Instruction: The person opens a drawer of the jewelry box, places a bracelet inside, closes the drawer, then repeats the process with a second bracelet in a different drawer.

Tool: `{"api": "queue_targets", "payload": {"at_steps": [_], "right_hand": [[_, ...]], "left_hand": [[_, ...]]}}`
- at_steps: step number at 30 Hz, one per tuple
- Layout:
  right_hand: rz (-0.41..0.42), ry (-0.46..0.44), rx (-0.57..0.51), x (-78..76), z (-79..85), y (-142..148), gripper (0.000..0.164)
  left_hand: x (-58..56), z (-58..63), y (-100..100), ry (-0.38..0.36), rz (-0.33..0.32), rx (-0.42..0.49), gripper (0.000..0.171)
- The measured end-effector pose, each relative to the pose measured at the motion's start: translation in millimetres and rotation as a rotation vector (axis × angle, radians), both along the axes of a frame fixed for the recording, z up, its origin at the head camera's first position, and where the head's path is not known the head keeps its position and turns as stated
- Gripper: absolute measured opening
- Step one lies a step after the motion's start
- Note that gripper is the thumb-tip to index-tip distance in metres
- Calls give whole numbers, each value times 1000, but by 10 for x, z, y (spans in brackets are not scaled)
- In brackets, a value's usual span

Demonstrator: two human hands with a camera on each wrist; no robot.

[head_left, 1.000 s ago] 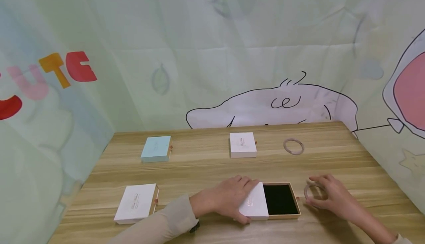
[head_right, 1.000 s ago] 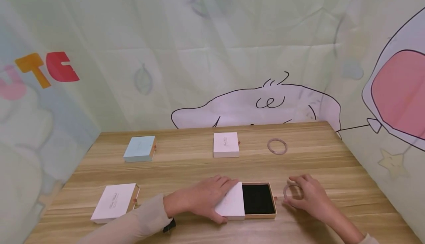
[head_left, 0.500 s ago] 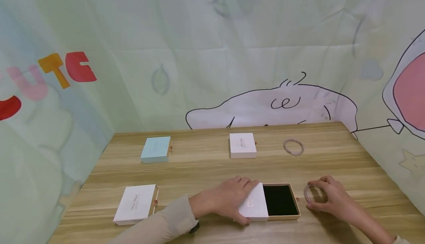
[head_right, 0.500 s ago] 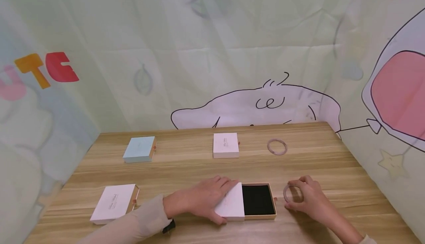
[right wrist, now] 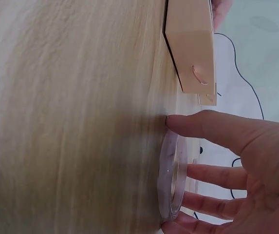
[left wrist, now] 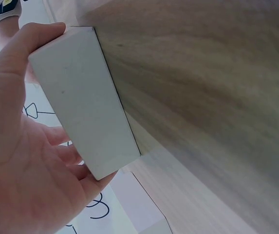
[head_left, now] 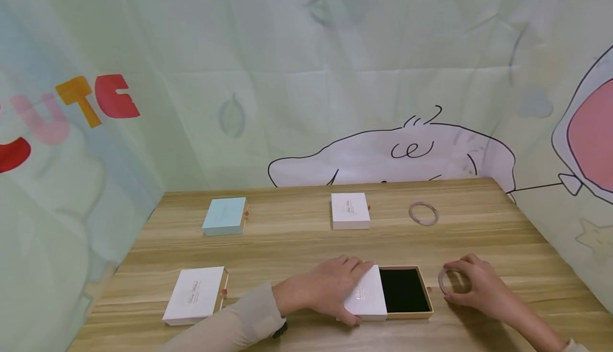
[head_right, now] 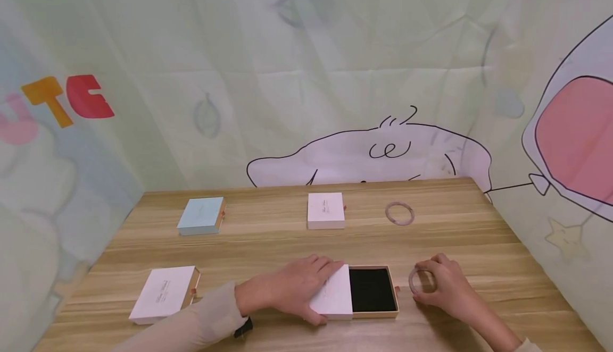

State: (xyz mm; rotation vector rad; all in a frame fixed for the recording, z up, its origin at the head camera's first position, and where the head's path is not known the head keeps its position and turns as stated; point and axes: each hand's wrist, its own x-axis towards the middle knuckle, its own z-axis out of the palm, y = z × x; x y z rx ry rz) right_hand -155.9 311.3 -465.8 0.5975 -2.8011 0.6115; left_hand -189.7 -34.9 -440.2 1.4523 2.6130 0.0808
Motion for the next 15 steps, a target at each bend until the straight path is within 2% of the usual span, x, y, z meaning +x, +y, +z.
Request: {"api": "queue_targets", "payload": {"at_steps": [3,7,15], "right_hand": [[-20,-55,-4,-8,27,-12,55],[-37,-83,-3,-15,42,-16,55],[-37,-85,-11,-27,63,-23,55]], "left_hand": [[-2,-6,-2,3,-2,-2,102],[-4,-11,-3,6,-1,4,102],[-6,-25,-6,6,1,8,102]]}}
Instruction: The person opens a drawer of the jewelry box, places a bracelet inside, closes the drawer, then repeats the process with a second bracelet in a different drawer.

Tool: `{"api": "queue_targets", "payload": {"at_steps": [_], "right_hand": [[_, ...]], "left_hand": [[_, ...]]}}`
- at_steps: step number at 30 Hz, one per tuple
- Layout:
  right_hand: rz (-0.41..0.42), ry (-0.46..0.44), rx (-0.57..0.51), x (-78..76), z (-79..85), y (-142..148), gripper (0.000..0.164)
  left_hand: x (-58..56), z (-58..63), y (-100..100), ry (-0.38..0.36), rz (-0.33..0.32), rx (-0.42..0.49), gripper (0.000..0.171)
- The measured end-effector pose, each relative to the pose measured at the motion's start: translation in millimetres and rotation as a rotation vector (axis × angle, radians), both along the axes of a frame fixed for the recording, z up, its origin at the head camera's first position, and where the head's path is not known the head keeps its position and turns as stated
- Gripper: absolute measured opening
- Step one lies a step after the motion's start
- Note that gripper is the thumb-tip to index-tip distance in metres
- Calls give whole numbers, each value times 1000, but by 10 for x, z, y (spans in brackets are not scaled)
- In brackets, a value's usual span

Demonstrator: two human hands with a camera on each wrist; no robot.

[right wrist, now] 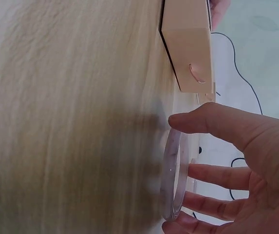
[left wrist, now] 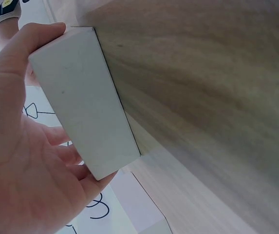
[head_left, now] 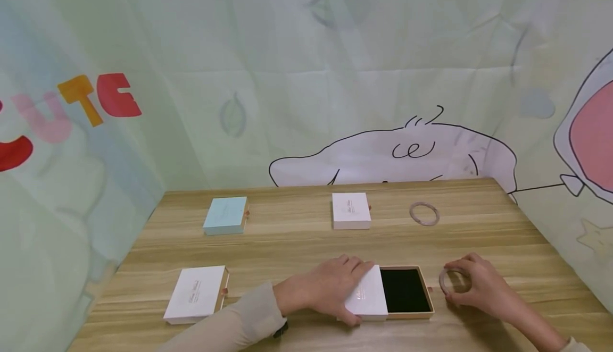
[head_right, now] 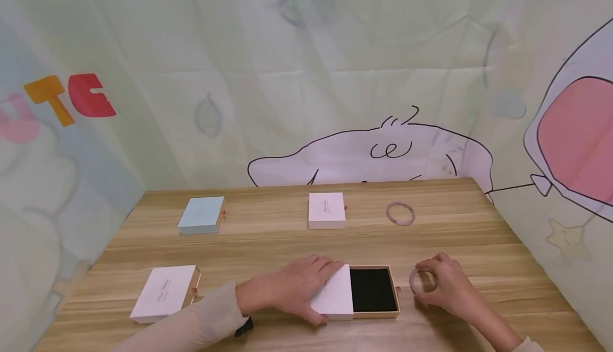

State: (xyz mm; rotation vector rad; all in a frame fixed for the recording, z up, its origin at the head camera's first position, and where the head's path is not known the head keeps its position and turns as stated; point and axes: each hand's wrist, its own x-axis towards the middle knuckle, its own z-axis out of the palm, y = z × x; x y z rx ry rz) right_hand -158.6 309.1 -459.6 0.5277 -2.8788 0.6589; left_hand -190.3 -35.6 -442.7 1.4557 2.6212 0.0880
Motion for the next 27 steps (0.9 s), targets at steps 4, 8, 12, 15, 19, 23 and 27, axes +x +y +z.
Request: {"api": "queue_targets", "payload": {"at_steps": [4,8,12,15,19,23,27], "right_hand": [[3,4,-15,-16,27,-2,57],[-5,7,-12,-23,61,-16,57],[1,18,-4,-34,79,-15,57],[5,22,0,-44,93,-13,58],[-2,24,10,-48,117,-20,59],[-3,48,7,-37,138,-33,59],[4,62,-7,-35,159,-46,59]], "left_hand": [[0,-1,1,-4,2,3,103],[-2,-3,1,-5,1,2,103],[0,1,1,-1,2,-1,103],[2,9,4,-3,4,-5,103],[8,16,3,1,3,-10,102],[8,16,0,3,1,-9,102],[3,15,2,-11,3,-5,102]]}}
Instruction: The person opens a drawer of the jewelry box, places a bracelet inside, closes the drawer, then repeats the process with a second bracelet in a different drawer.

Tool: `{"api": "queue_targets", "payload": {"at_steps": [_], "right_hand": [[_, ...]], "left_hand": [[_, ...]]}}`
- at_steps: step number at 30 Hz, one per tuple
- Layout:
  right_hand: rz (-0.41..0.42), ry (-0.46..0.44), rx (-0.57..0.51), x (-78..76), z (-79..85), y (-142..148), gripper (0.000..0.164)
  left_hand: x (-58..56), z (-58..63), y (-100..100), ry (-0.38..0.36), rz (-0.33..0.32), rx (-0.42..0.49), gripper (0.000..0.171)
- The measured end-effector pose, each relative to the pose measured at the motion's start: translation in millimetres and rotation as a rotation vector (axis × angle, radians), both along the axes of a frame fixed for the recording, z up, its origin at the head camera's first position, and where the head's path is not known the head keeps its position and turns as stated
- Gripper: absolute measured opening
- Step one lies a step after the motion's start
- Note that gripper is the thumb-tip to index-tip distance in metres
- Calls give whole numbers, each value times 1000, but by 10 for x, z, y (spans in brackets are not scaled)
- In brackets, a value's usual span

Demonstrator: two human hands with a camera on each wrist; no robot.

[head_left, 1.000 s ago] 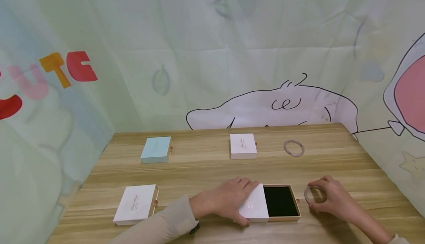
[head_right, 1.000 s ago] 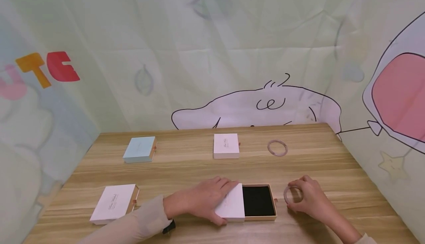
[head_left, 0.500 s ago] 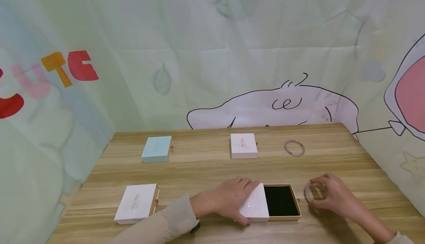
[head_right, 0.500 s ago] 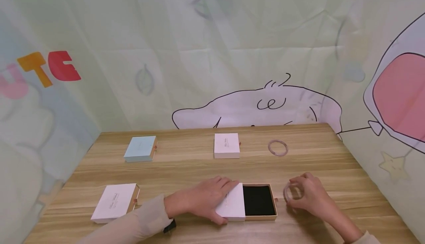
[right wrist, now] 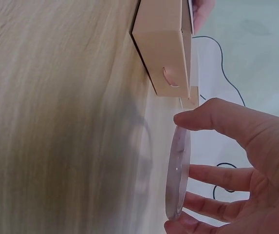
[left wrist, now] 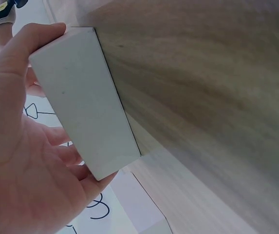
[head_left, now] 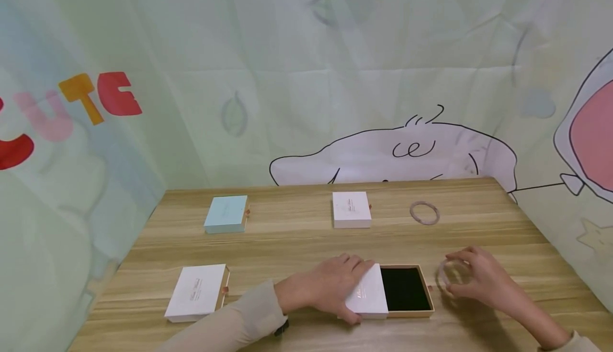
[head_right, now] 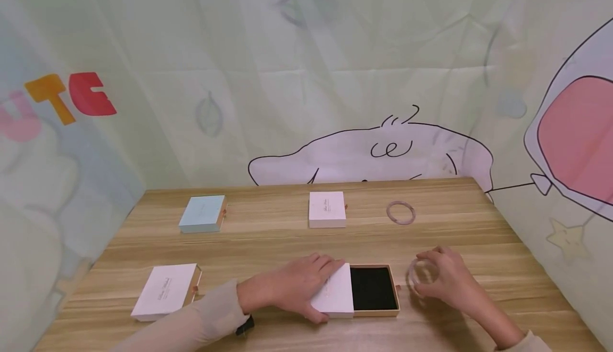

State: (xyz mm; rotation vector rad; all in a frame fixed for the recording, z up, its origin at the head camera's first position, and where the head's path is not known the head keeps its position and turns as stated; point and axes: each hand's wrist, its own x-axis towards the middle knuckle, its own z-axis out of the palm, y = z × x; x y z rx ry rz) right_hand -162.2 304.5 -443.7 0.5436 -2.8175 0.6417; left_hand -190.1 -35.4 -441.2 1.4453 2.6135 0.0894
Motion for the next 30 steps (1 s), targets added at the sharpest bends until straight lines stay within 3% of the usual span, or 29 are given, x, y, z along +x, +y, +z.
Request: {"api": "queue_targets", "payload": {"at_steps": [10,19,30], "right_hand": [[23,40,-41,4,59,-26,57],[9,14,-49,22,162,-114,57],[68,93,-86,55,250,-224,56]], "left_hand": [[1,-11,6,-2,11,-2,104],[5,-14,-3,10,5,-2,104],[-2,-19,0,2,5,9,105]]}}
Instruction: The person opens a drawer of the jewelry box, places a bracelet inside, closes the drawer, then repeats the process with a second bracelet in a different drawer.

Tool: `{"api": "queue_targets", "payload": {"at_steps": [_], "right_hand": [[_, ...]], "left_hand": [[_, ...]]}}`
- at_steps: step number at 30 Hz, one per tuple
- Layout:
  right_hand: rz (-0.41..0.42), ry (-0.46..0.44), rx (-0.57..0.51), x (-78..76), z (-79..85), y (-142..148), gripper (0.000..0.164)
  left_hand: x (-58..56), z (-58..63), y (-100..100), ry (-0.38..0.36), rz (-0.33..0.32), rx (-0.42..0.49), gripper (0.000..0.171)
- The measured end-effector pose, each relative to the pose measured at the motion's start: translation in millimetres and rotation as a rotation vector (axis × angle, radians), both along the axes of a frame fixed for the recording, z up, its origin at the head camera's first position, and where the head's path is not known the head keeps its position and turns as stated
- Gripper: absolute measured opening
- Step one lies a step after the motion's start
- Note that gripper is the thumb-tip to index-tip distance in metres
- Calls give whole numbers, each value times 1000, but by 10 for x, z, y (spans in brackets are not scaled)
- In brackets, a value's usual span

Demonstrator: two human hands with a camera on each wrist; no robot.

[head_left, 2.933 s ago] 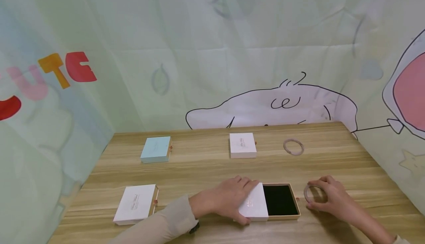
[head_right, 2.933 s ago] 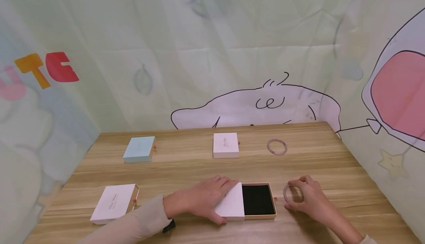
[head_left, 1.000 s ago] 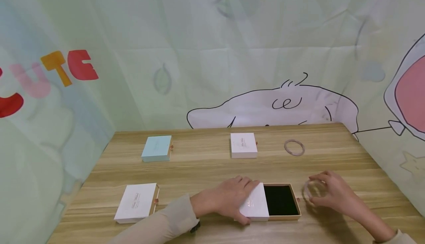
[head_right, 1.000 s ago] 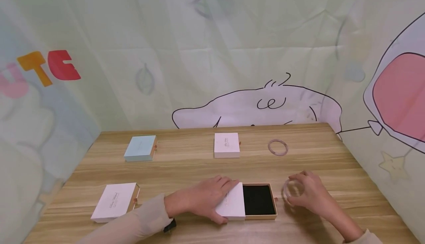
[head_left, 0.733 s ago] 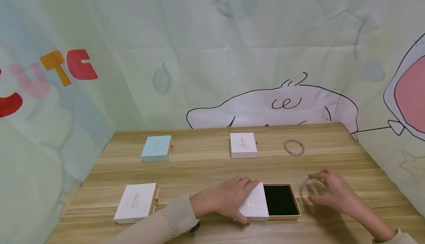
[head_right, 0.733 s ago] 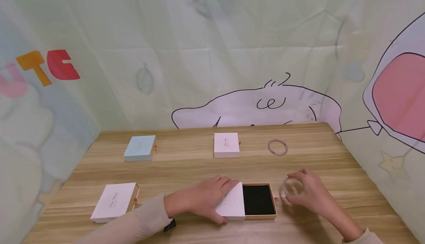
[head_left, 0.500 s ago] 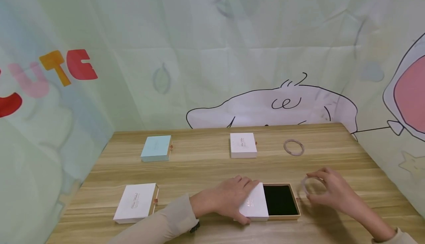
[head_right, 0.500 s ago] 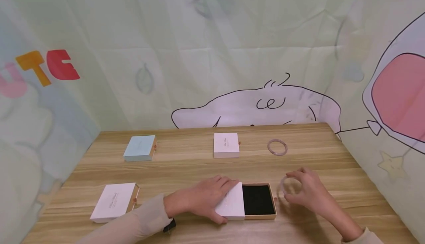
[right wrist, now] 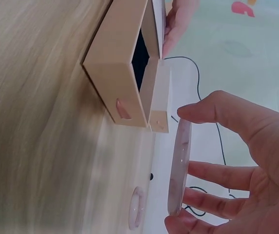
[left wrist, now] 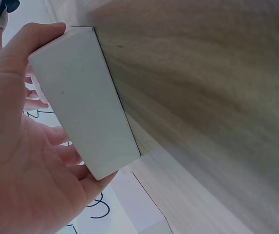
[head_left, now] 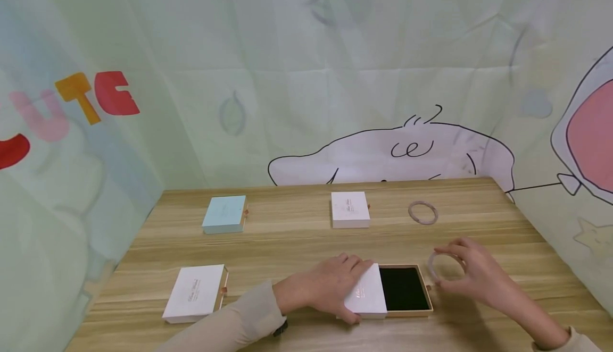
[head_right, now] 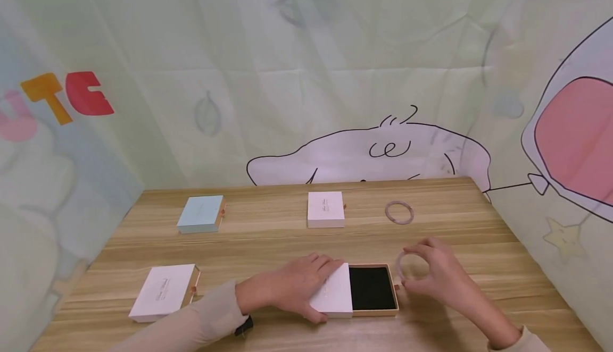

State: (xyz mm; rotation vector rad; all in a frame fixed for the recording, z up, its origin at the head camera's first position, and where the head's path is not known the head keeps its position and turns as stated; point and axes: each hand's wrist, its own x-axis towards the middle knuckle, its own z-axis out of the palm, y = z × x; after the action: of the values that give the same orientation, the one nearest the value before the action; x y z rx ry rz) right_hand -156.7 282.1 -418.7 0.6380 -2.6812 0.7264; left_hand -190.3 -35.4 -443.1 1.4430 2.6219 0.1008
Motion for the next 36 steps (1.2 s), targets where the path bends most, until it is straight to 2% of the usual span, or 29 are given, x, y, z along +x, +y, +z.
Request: {"api": "queue_targets", "payload": {"at_steps": [11,21,29,36], "right_hand": [[22,-52,1,31,89,-101,60],[81,38,27,34,99,-223,56],[82,-57,34,54,157,-349,56],[91,-73,39,68,175,-423,54]], "left_hand": [[2,-11,-5,-6,-3,4,104],[5,-17,-4,11,-7,0,105],[8,-6,-2,47,-10,-5,106],[6,-11,1,46,-4,-8,106]]}}
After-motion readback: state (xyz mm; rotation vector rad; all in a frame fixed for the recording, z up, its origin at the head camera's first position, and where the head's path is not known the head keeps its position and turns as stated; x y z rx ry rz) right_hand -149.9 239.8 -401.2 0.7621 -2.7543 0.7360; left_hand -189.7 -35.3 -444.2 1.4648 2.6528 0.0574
